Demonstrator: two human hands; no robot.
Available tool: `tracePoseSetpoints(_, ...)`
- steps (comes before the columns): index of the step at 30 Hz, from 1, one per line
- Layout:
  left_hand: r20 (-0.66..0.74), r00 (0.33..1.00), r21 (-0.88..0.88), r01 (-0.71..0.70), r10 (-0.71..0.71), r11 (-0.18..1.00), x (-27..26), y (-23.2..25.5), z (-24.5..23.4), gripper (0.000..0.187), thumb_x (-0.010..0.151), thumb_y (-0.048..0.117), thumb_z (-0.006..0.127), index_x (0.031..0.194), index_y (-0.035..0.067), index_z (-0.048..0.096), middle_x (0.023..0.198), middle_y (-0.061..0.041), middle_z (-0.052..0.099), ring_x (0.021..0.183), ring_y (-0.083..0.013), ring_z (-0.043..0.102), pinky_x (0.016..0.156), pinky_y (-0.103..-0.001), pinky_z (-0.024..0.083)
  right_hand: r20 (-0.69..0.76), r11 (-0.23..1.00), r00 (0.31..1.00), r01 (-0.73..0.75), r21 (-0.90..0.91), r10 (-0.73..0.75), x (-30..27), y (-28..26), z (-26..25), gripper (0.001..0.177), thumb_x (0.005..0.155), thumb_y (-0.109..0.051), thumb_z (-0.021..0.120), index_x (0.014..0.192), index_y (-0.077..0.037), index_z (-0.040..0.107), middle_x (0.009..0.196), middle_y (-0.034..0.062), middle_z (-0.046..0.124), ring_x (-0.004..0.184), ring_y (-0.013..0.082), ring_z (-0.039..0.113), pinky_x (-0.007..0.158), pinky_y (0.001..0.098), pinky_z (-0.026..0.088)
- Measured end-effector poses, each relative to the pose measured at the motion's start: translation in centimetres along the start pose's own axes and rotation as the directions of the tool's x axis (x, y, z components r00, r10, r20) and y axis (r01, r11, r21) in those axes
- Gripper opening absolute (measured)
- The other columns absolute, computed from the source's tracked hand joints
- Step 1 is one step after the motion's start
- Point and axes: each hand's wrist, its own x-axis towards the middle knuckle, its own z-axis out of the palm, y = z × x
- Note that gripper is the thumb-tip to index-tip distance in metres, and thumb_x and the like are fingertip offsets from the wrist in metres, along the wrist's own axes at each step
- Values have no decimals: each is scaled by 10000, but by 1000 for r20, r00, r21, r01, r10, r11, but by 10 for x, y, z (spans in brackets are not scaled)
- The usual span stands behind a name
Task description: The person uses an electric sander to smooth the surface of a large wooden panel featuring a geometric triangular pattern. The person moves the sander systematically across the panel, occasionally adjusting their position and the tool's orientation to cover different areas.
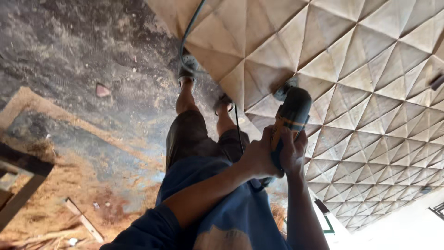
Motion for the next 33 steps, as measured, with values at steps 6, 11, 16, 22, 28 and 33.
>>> tracePoseSetpoints(6, 48, 997, -36, 65, -63, 997, -3, 10, 3, 1301, 493, 363, 910, 1512, 45, 166, 934, -237, 724, 839, -464, 727, 801, -489, 620, 1, 998, 999, -54, -12, 54, -5, -1, -8, 306, 1025, -243, 626, 1190, 15, 641, 1004, 84, 707, 865, 131, 633, 786, 285, 531)
tracePoseSetpoints(11, 14, 1000, -74, 14, -13, 997, -2, 2, -1, 1240, 485, 359, 911, 1472, 47, 229, 968, -226, 738, 846, -442, 747, 805, -462, 631, 20, 999, 1000, -6, 33, 6, -4, -4, 2, 323, 1007, -250, 643, 1203, 5, 607, 995, 78, 692, 853, 125, 626, 768, 281, 533)
tracePoseSetpoints(16, 11, 1000, -101, -15, 16, 995, -4, 3, 9, 1262, 484, 347, 926, 1469, 26, 204, 1054, -229, 717, 887, -405, 758, 847, -421, 645, 8, 999, 999, -49, -11, 49, -9, -10, -3, 330, 985, -262, 654, 1182, 0, 610, 956, 71, 697, 813, 124, 636, 721, 287, 547)
tracePoseSetpoints(22, -18, 1000, -11, -17, 16, 1000, -4, 1, -4, 1278, 467, 347, 931, 1479, 40, 215, 1066, -223, 738, 950, -398, 753, 868, -417, 627, -6, 999, 999, -32, 33, 33, -7, -7, 9, 363, 982, -287, 671, 1169, 19, 611, 918, 88, 683, 788, 132, 620, 702, 302, 540)
tracePoseSetpoints(28, 16, 999, -19, -27, 28, 999, -3, 12, 7, 1283, 466, 342, 922, 1470, 3, 198, 1080, -223, 719, 927, -392, 758, 866, -412, 635, 2, 996, 996, -88, 31, 88, -6, -13, -9, 390, 979, -340, 660, 1168, 0, 633, 930, 79, 702, 806, 137, 650, 724, 309, 557)
tracePoseSetpoints(33, -87, 996, -81, -25, 18, 996, 0, 14, 26, 1276, 487, 394, 923, 1477, -1, 223, 1104, -218, 715, 934, -369, 764, 861, -403, 647, 37, 992, 995, -90, -88, 93, 8, -8, -20, 391, 963, -339, 690, 1146, 5, 658, 936, 105, 704, 809, 156, 630, 725, 329, 547)
